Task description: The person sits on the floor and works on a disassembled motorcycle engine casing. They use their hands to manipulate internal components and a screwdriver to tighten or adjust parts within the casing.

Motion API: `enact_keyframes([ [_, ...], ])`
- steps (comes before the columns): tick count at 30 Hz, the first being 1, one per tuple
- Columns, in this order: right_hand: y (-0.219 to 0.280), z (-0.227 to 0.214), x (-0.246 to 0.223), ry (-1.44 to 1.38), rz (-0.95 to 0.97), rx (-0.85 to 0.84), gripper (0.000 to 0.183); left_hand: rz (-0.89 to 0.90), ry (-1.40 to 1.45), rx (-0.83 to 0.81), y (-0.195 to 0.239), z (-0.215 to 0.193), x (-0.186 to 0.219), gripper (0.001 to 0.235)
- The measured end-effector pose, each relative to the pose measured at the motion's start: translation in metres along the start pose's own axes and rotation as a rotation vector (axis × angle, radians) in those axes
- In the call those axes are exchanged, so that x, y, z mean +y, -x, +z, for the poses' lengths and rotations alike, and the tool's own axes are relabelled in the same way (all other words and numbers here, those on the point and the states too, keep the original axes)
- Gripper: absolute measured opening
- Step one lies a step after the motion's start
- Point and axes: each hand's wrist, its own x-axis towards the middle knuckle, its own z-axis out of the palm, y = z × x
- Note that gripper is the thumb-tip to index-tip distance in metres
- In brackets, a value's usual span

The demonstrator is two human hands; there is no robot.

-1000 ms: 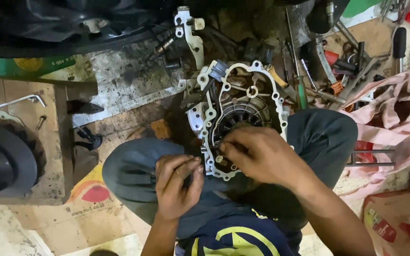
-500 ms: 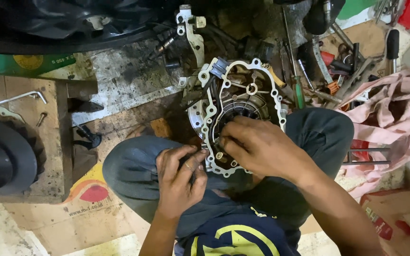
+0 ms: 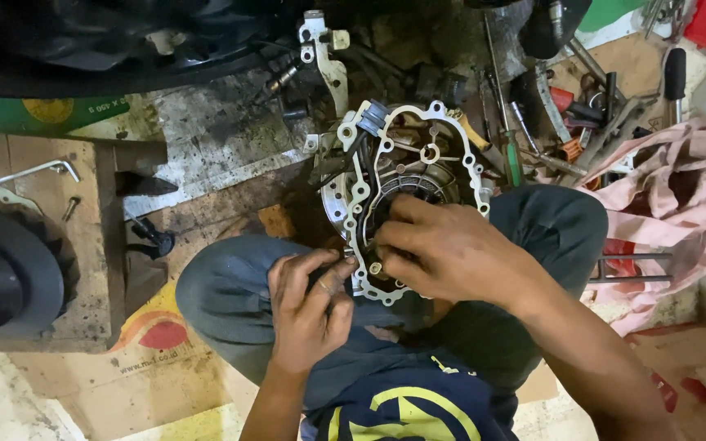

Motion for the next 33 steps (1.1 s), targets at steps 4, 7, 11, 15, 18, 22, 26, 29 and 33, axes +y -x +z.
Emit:
enact_keyframes([
  [4,-0.001,0.006,-0.004,-0.028,0.001,0.026,0.013,0.003,0.004,0.015,0.001,0.0,0.001,0.034],
  [7,0.001,0.011,-0.008,-0.038,0.077,0.04,0.012,0.018,-0.001,0.02,0.001,0.0,0.0,0.032],
  [11,0.008,0.021,-0.014,-0.165,0.233,0.142,0.015,0.026,-0.012,-0.003,0.002,0.001,-0.002,0.039],
  [15,0.013,0.031,-0.019,-0.265,0.269,0.316,0.012,0.038,-0.024,0.001,0.005,0.003,-0.005,0.043],
  [18,0.013,0.035,-0.018,-0.277,0.271,0.326,0.014,0.05,-0.033,-0.027,0.005,0.001,-0.004,0.042],
  [22,0.013,0.031,-0.016,-0.3,0.287,0.295,0.014,0.039,-0.046,-0.08,0.004,0.0,-0.004,0.049],
  [26,0.01,0.025,-0.014,-0.333,0.305,0.227,0.01,0.103,-0.169,-0.198,-0.007,-0.009,0.0,0.051],
  [29,0.007,0.023,-0.013,-0.319,0.31,0.192,0.011,0.132,-0.124,-0.198,-0.013,-0.012,-0.005,0.049],
  [33,0.01,0.023,-0.009,-0.26,0.305,0.167,0.016,0.087,0.057,-0.145,-0.012,-0.01,-0.011,0.047],
])
